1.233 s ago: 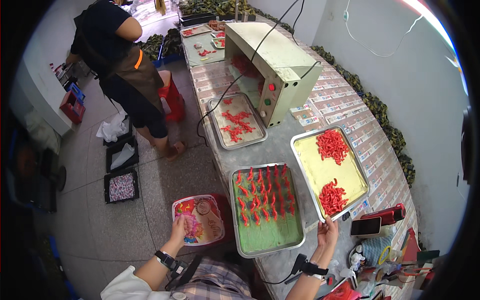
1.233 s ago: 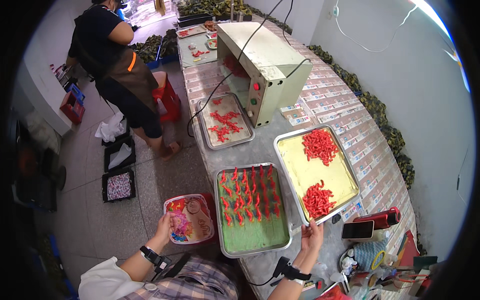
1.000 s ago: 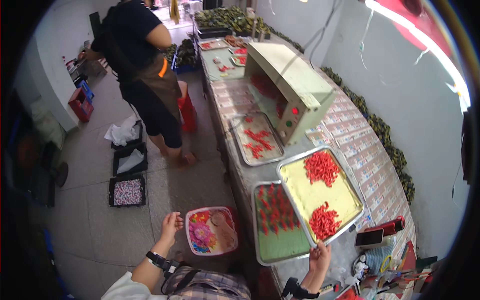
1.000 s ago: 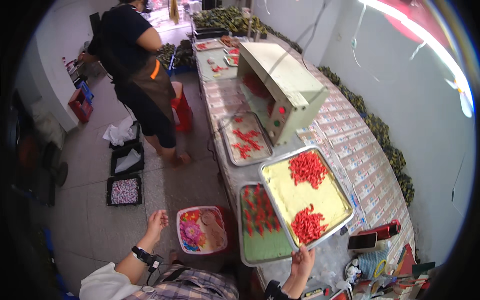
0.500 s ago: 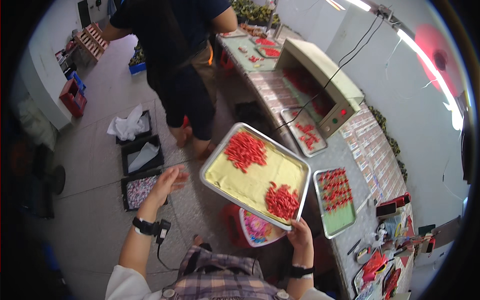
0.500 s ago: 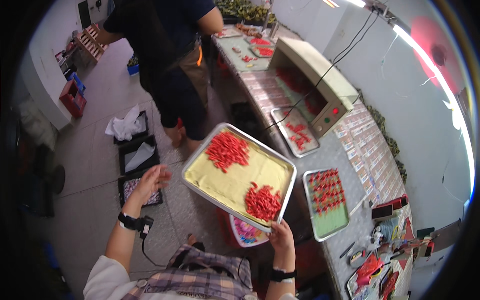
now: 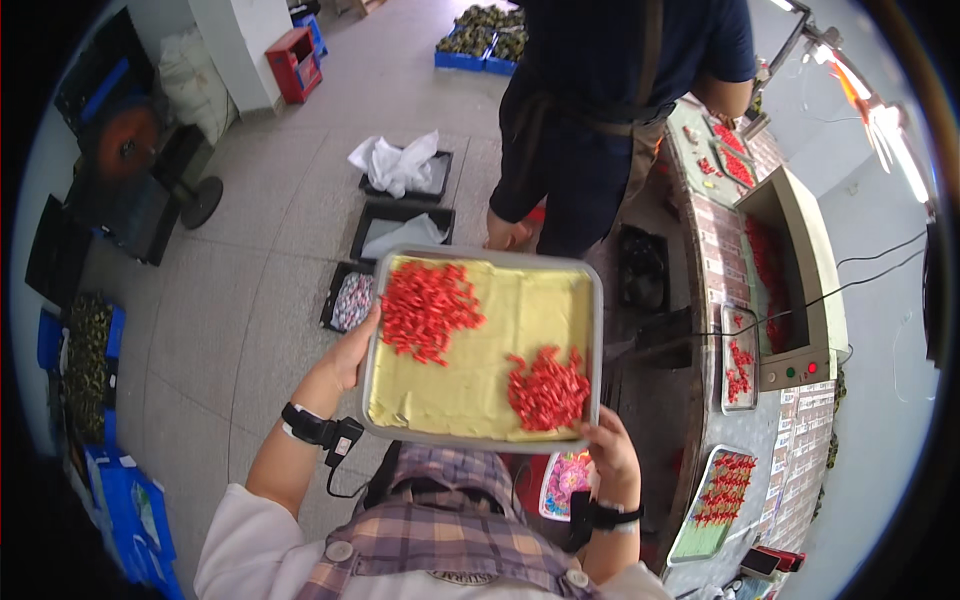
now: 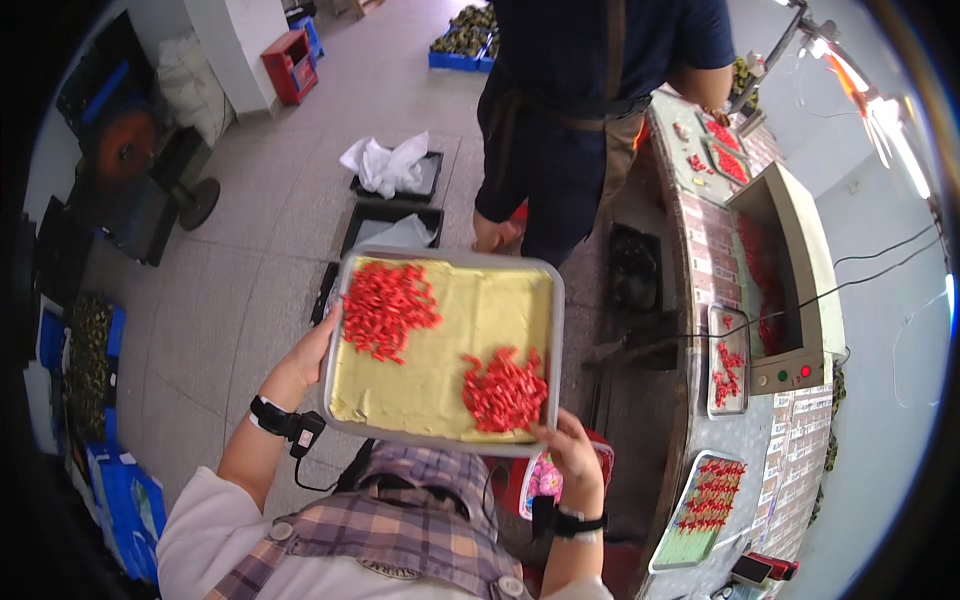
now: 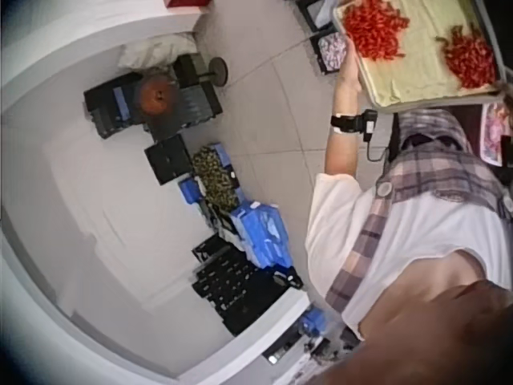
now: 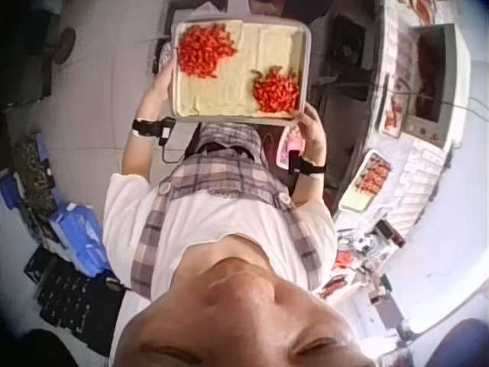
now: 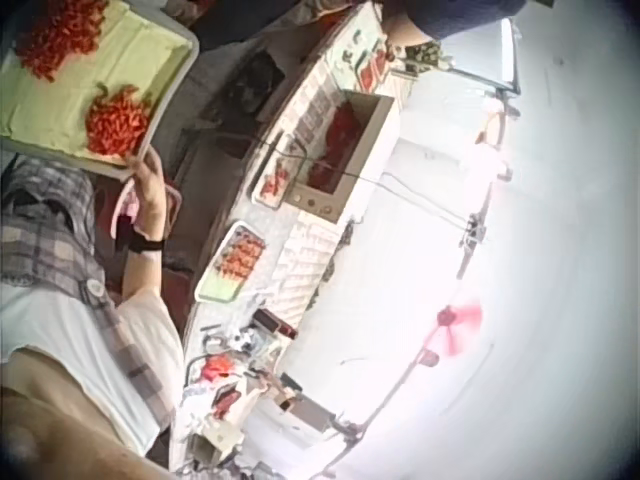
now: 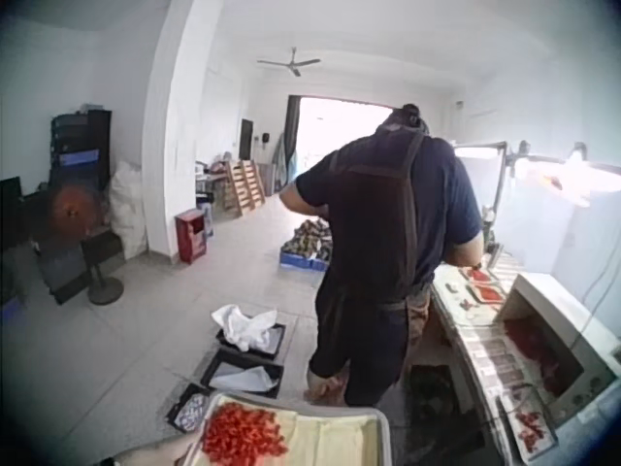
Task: Assembling, inspecting, and packaging small red plastic pieces at a manufacturing facility.
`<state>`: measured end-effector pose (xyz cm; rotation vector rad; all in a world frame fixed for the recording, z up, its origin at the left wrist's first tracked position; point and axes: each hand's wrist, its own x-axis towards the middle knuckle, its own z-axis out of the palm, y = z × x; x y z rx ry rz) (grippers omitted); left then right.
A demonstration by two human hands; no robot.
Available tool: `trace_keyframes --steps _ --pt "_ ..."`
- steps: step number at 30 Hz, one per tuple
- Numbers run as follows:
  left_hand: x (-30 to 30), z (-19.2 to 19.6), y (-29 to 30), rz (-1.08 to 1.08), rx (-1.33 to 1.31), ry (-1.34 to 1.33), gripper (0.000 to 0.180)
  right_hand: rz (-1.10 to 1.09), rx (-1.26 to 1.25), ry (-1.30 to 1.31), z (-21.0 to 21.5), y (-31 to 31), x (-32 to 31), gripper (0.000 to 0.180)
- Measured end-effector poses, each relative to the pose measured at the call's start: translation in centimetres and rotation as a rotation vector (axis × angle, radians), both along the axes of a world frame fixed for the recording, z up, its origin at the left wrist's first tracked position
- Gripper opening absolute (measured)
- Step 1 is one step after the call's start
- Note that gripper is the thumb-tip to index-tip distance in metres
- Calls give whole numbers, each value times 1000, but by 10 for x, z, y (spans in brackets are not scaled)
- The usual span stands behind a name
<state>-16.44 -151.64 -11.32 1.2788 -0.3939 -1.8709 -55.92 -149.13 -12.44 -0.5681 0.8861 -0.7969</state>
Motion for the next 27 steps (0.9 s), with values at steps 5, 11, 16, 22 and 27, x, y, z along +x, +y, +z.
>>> trace_keyframes --steps 5,11,16,22,27 --pt "21 -23 29 334 -29 -171 60 363 -10 24 -14 -91 41 29" --pt "-7 -45 49 688 -10 -280 61 575 -242 78 -61 -181 62 33" --pt "-25 -92 60 824 -123 -292 57 240 -1454 794 -67 -205 120 48" --pt "-32 -97 50 926 -200 -330 57 531 -1785 640 -104 -201 200 49" --pt "-34 -104 44 970 -236 -422 61 517 -1914 615 -127 -215 225 48"
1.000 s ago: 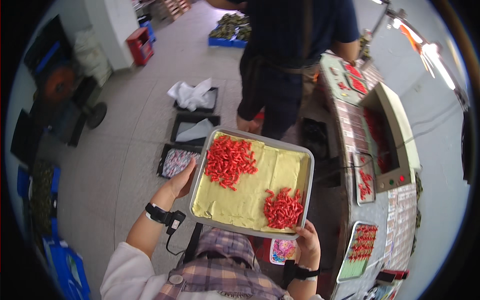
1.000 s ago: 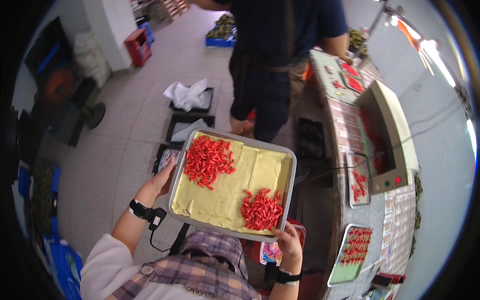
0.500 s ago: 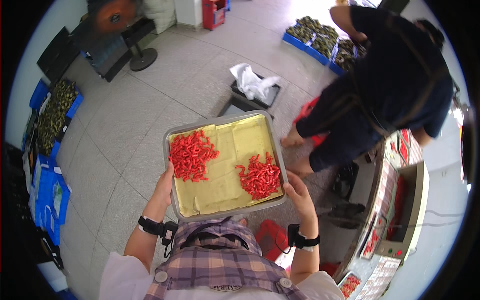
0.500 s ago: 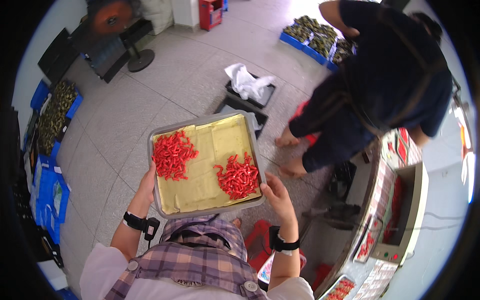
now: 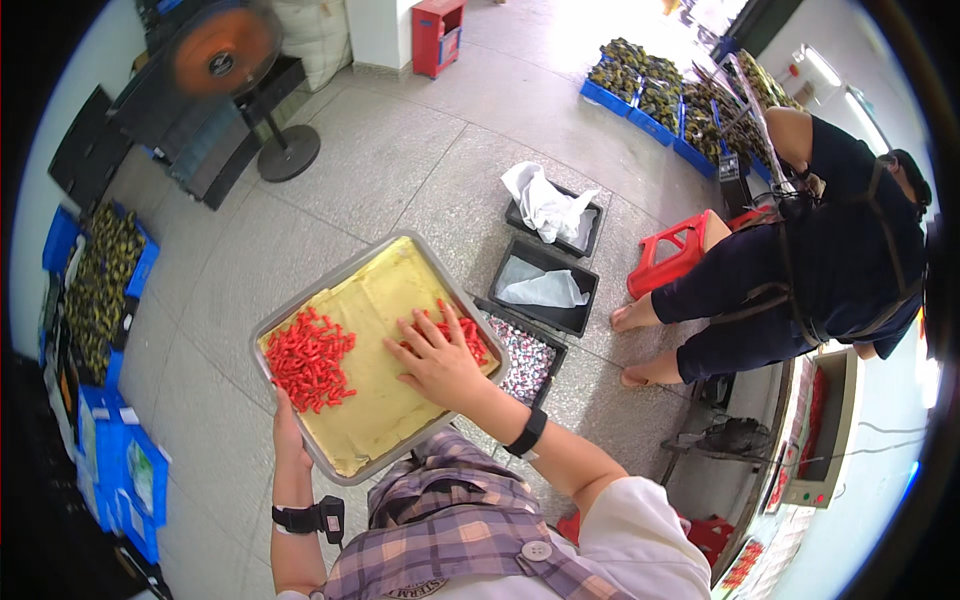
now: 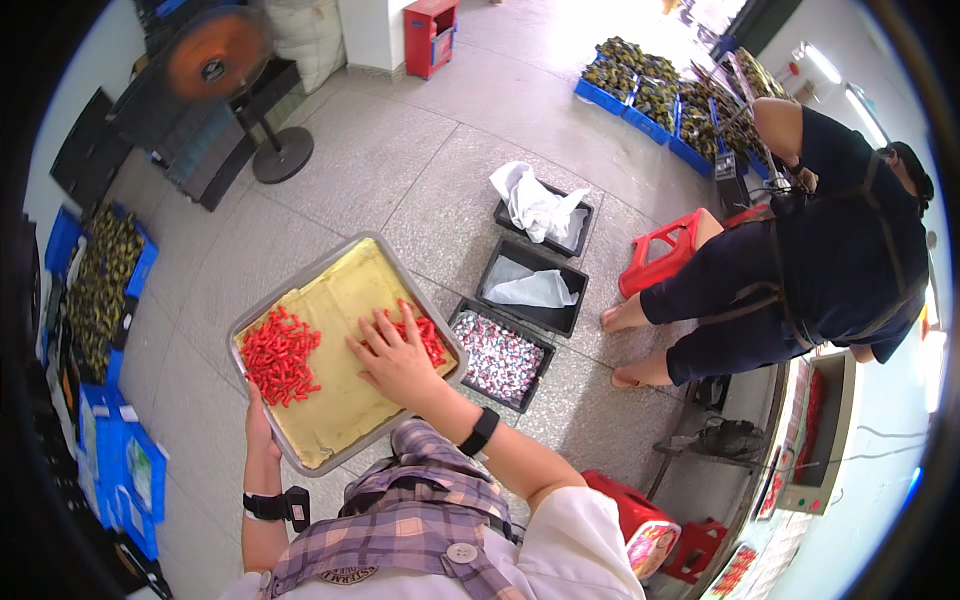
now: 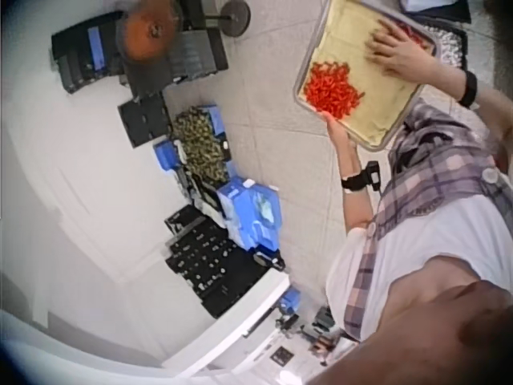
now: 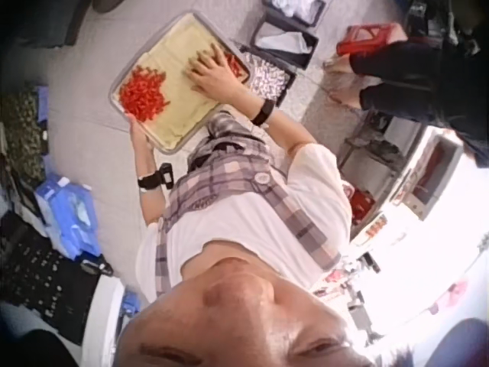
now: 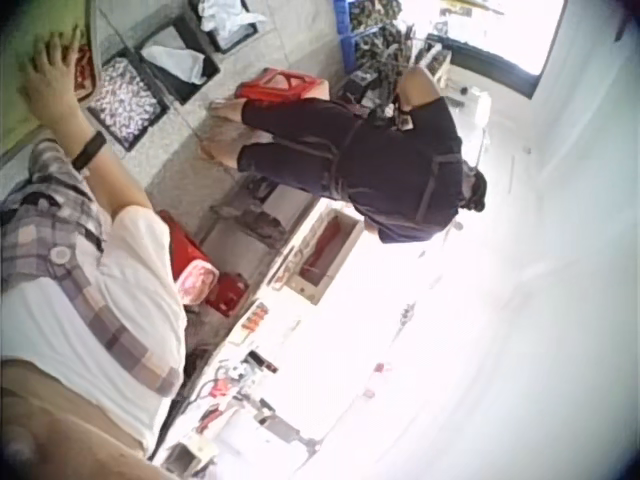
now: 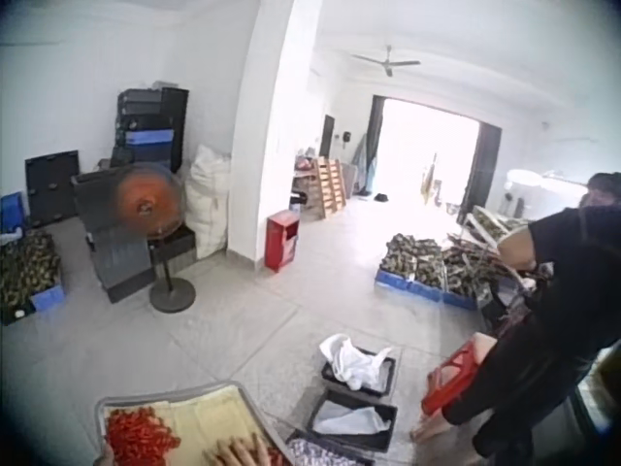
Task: Assembling, inspecting, and packaging small red plastic pieces at a manufacturing facility.
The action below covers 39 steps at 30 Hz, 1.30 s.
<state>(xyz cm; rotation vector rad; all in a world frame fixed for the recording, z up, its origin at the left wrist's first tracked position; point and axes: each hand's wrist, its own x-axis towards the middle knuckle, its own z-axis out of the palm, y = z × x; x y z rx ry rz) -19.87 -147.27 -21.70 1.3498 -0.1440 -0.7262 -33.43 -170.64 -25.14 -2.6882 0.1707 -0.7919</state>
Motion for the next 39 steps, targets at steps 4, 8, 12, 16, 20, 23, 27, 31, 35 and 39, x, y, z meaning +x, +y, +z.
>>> trace_keyframes --steps 4,8,12,16,20,23,27,31,35,39 --pt "-5 0 -2 26 -113 -21 63 -2 -75 -158 1 -5 6 44" --pt "-14 6 -13 -22 -210 -33 64 16 -109 -236 -8 -9 7 38" --pt "-30 11 -17 -71 -228 -65 64 -33 -207 -246 -6 -15 -14 37" --pt "-21 20 -22 -182 -194 -50 63 -96 -103 -175 26 -1 -54 44" --pt "-82 64 -2 -324 -304 92 62 -163 -106 -108 60 34 -107 52" --pt "-48 74 -21 -423 -337 26 61 -313 -127 -155 52 35 -78 47" --pt "-19 55 -13 -496 -207 -16 62 -517 -214 -154 33 53 -77 43" --pt "-20 95 -16 -752 -332 5 66 -630 -152 -173 43 75 -66 49" --pt "9 92 -24 -843 -275 22 64 -818 -50 -184 69 111 -81 56" --pt "36 84 -43 -1022 -319 98 61 -1032 -21 -172 53 125 -52 60"
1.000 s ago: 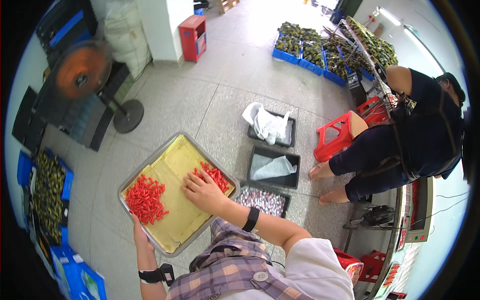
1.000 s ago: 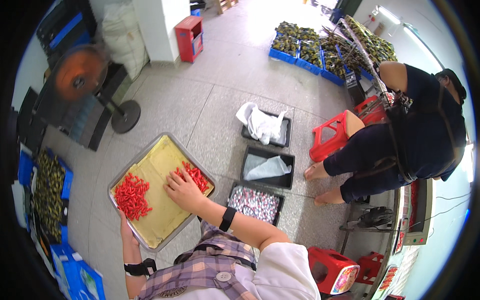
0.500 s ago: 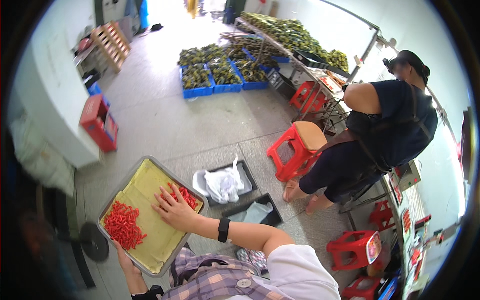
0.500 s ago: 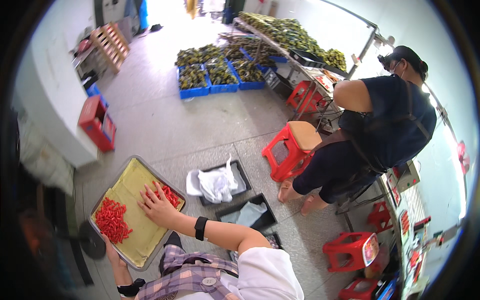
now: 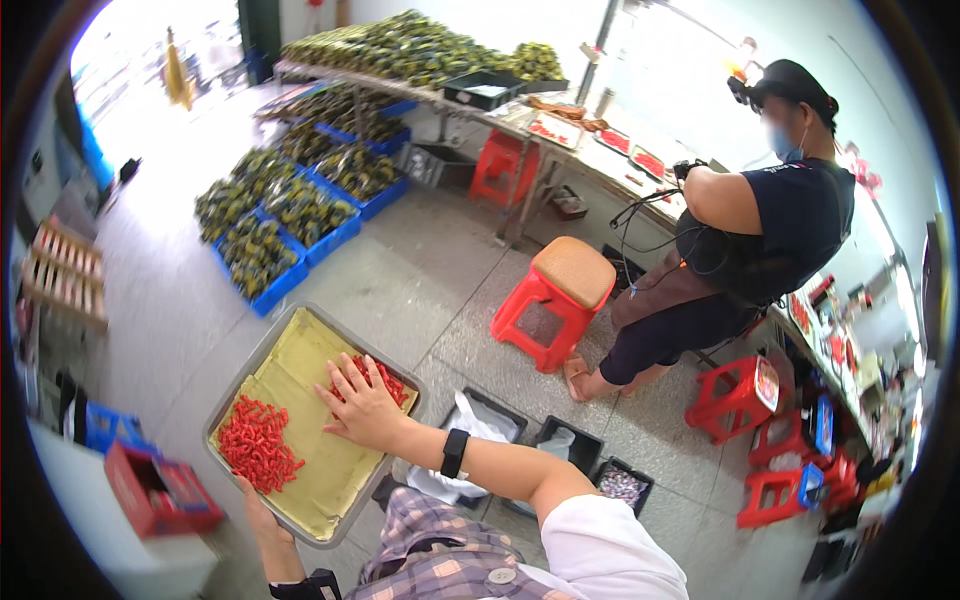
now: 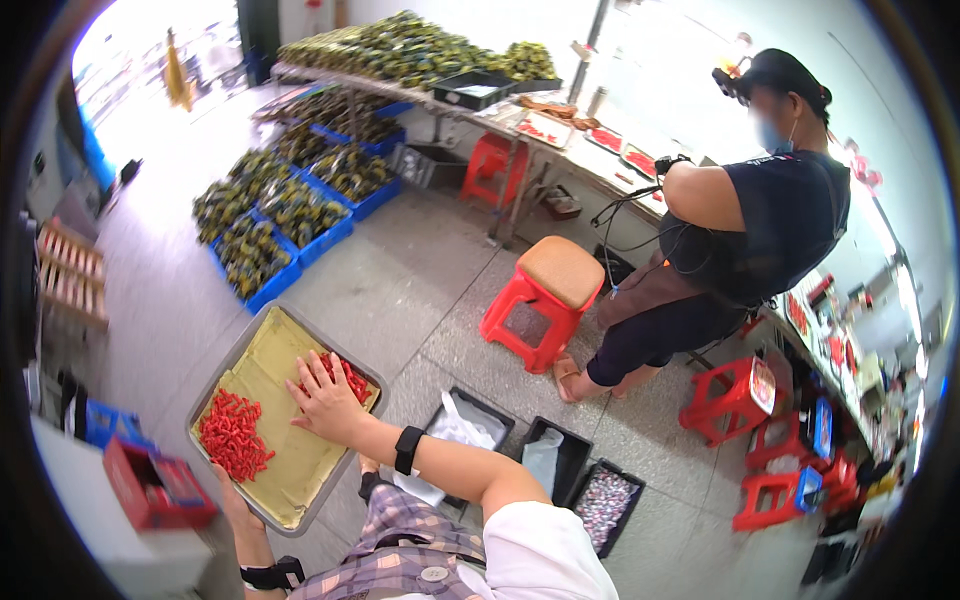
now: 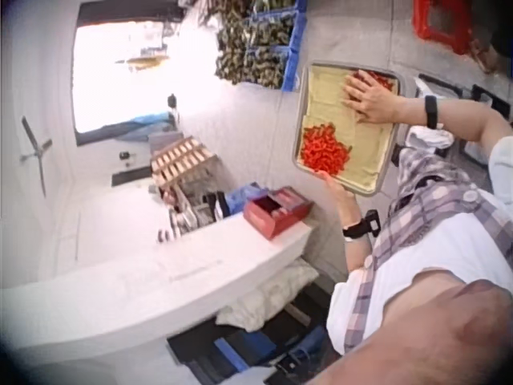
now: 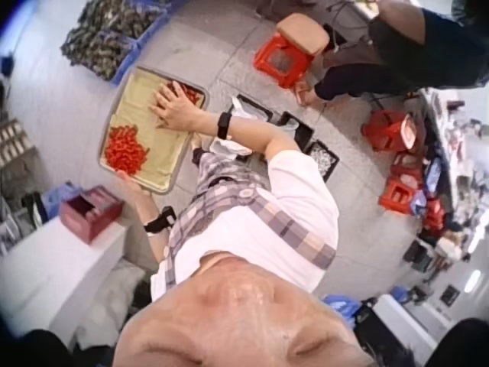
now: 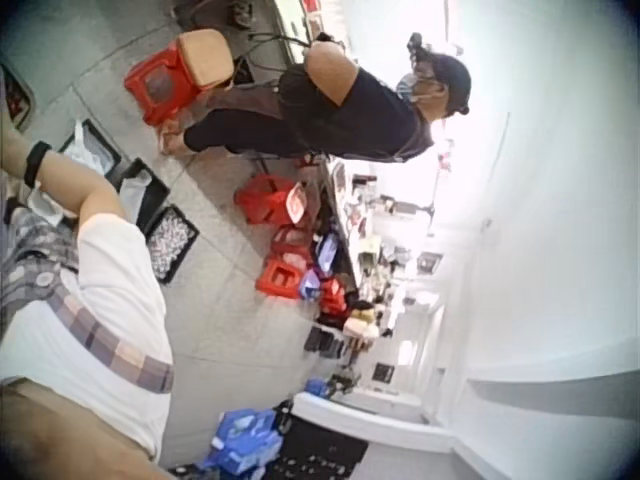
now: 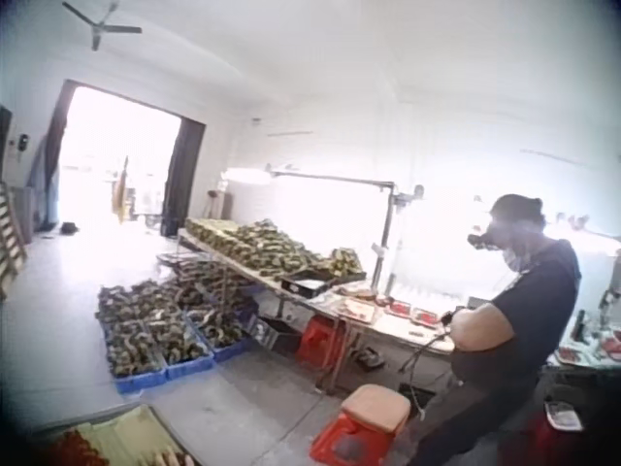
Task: Assembling, inspecting, and packaging small red plastic pieces at a manufacturing facility.
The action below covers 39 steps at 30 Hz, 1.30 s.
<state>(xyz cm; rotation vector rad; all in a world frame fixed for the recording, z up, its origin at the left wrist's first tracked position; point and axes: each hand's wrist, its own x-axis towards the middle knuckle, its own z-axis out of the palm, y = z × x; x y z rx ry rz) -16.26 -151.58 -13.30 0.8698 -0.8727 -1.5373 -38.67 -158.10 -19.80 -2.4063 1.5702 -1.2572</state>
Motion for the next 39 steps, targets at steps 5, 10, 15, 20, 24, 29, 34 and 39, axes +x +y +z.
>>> trace_keyframes --steps 5,10,15,20,24,29,34,39 --pt "36 -23 -25 -182 -39 12 63 -169 -35 4 -38 -10 41 56" --pt "97 -52 -66 -156 128 -71 64 -275 -9 61 -39 -3 72 43" --pt "106 -94 -123 -397 35 70 65 -481 -10 179 -84 -29 99 38" --pt "101 -178 -250 -606 21 130 59 -708 -140 246 -139 -87 96 36" --pt "45 -196 -278 -794 111 183 58 -870 -68 222 -166 -88 65 36" --pt "-59 -224 -357 -900 128 75 60 -1023 -43 160 -201 -133 -16 37" --pt "-249 -182 -403 -1023 92 32 64 -1080 -7 173 -155 -166 -202 40" --pt "-389 -180 -446 -1051 184 75 64 -1107 -34 244 -143 -210 -345 30"
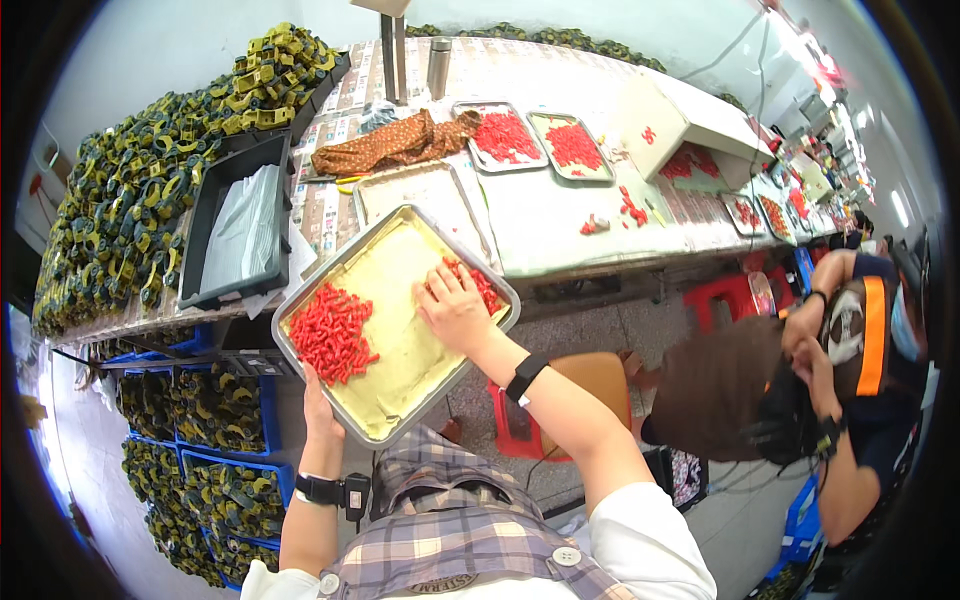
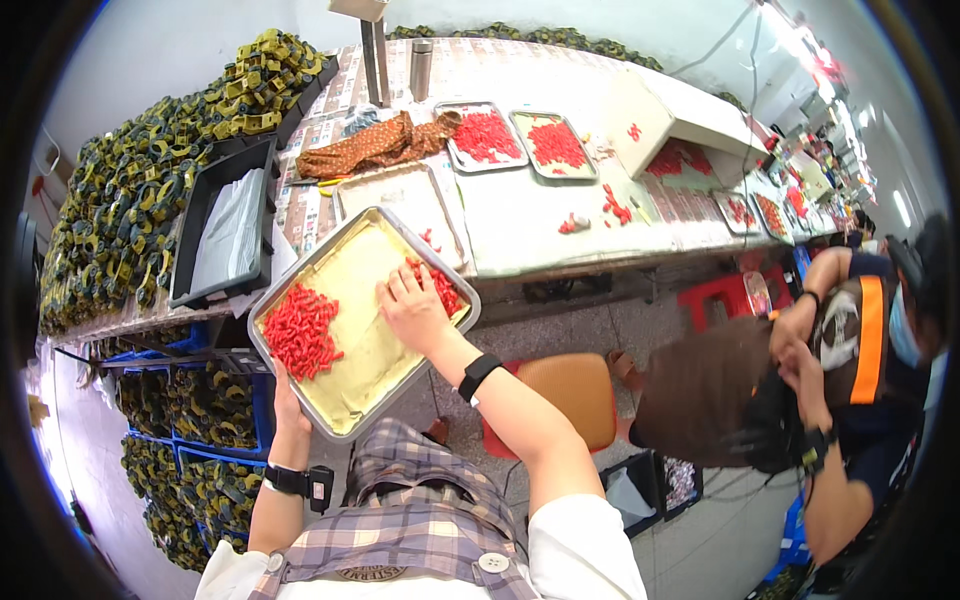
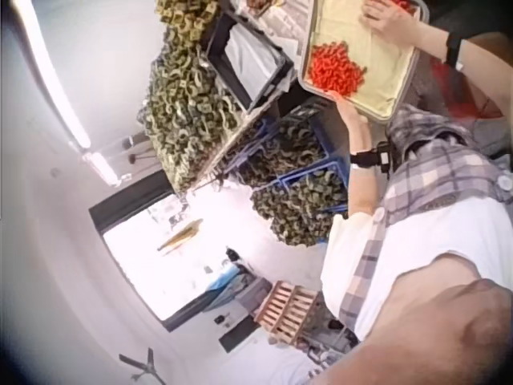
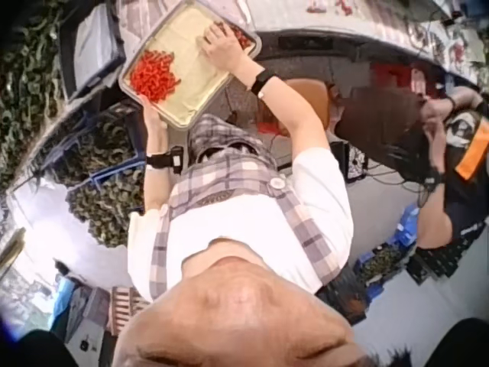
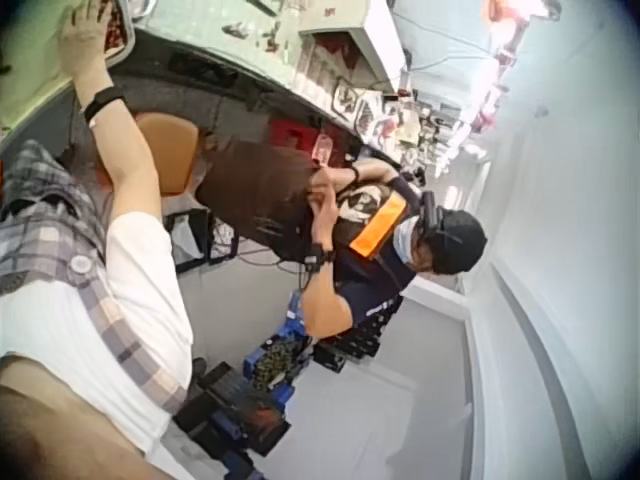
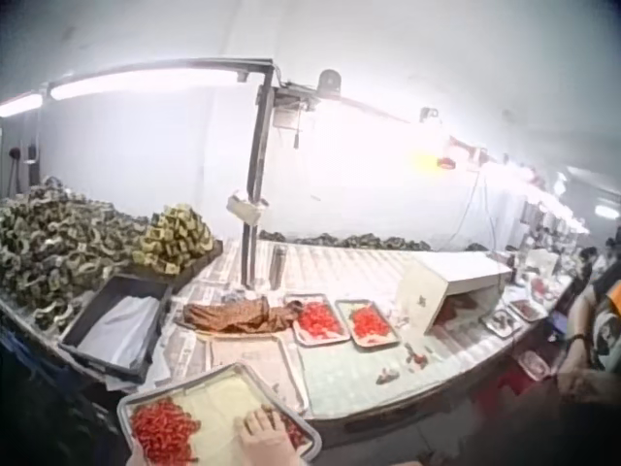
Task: Assembling, inspecting, and packaging small red plastic pieces at a manufacturing facility.
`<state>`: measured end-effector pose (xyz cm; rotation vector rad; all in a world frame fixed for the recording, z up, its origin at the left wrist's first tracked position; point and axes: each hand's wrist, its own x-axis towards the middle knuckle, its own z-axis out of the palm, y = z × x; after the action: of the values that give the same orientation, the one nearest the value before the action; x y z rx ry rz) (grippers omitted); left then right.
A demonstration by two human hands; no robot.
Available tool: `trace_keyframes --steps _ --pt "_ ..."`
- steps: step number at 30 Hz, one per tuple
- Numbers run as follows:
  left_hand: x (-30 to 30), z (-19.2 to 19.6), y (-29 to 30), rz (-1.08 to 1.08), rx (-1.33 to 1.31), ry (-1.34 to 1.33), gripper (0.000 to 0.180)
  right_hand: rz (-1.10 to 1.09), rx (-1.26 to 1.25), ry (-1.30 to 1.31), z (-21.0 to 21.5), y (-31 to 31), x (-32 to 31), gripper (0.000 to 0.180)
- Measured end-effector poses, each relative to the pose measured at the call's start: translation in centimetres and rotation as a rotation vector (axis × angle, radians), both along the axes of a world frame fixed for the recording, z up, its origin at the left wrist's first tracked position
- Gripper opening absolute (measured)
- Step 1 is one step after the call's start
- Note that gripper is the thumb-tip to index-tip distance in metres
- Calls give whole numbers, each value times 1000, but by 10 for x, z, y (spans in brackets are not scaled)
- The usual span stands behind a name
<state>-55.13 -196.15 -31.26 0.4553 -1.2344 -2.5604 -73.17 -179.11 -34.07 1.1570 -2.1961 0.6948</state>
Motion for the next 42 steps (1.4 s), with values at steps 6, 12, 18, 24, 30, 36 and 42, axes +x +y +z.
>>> trace_keyframes --steps 6,12,18,24,30,36,42 --pt "-153 -13 -30 -6 74 -102 63 -88 77 22 0 -31 -156 15" --pt "-266 -39 -41 -6 83 -136 61 -134 39 -1 -35 -45 -272 12" --pt "-348 -53 -28 20 146 -186 61 -122 92 -39 -71 -38 -379 15" --pt "-400 -84 -9 119 66 -178 65 -89 168 -5 -101 -26 -451 21" --pt "-429 -103 10 177 65 -196 67 -103 108 -12 -111 -22 -499 21" --pt "-451 -97 27 295 78 -203 57 -168 -2 -72 -117 -23 -531 19" --pt "-451 -91 22 325 -55 -219 58 -256 -269 -307 -87 6 -540 21"
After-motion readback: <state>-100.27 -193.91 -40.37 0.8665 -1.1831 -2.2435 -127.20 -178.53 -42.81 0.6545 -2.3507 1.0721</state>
